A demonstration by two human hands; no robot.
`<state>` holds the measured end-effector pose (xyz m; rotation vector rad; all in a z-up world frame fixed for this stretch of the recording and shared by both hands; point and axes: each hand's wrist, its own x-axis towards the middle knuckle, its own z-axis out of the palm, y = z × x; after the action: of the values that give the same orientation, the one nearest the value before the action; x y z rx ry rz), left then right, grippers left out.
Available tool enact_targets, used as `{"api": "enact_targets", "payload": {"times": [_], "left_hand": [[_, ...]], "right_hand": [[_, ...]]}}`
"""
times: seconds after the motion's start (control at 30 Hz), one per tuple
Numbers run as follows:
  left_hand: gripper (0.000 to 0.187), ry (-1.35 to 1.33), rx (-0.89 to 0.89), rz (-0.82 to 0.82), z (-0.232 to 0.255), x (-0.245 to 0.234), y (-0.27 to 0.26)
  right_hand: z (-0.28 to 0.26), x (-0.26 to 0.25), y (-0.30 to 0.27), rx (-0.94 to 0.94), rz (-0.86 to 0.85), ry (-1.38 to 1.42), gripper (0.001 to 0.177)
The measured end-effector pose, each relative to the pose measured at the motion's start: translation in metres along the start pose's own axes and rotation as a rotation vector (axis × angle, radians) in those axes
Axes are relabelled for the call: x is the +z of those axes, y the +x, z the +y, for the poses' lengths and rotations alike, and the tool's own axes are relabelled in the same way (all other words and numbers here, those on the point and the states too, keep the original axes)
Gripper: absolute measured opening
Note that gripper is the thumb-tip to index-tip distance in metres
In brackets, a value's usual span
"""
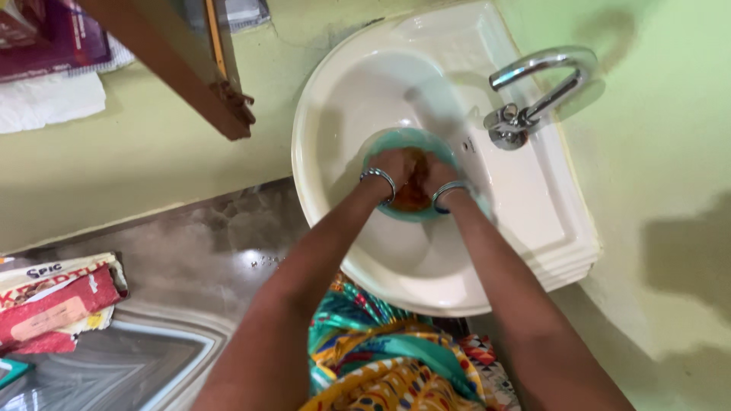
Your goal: The person washes a small patterned cloth in a white sink. They repeatedly wet the cloth under the tap, scrub it by hand, and wring it out. A small bowl containing a brownish liquid sits in the sink but is not used during the washing.
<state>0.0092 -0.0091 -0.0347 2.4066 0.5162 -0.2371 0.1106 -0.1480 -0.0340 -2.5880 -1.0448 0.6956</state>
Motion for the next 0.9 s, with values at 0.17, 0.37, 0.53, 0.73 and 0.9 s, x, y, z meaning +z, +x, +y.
{"api": "enact_targets", "payload": {"times": [0.17,0.37,0.53,0.73,0.9], "left_hand": [[0.028,-0.07,0.538,0.667,0.044,-0.057,-0.041],[0.05,-0.995,0.514,0.117,0.082,-0.1,-0.069],[0.026,-1.092,0.69,0.077,0.098,-0.073,-0.05],[0.02,-0.884,0.366,0.012,0.077,-0.045,-0.054],[0.013,-1.025,0.194,-0.079,0.066,-0.068,-0.06]], "right_hand": [[-0.022,-0.071,-0.033,-0.221,-0.02,0.707,0.016],[-0.086,-0.193,-0.102,-0.416,0.179,0.658,0.007],[-0.119,-0.263,-0.147,-0.751,0.136,0.719,0.006],[-0.097,-0.252,-0.172,-0.766,0.228,0.688,0.005],[-0.099,-0.285,-0.186,-0.718,0.297,0.666,0.007]]}}
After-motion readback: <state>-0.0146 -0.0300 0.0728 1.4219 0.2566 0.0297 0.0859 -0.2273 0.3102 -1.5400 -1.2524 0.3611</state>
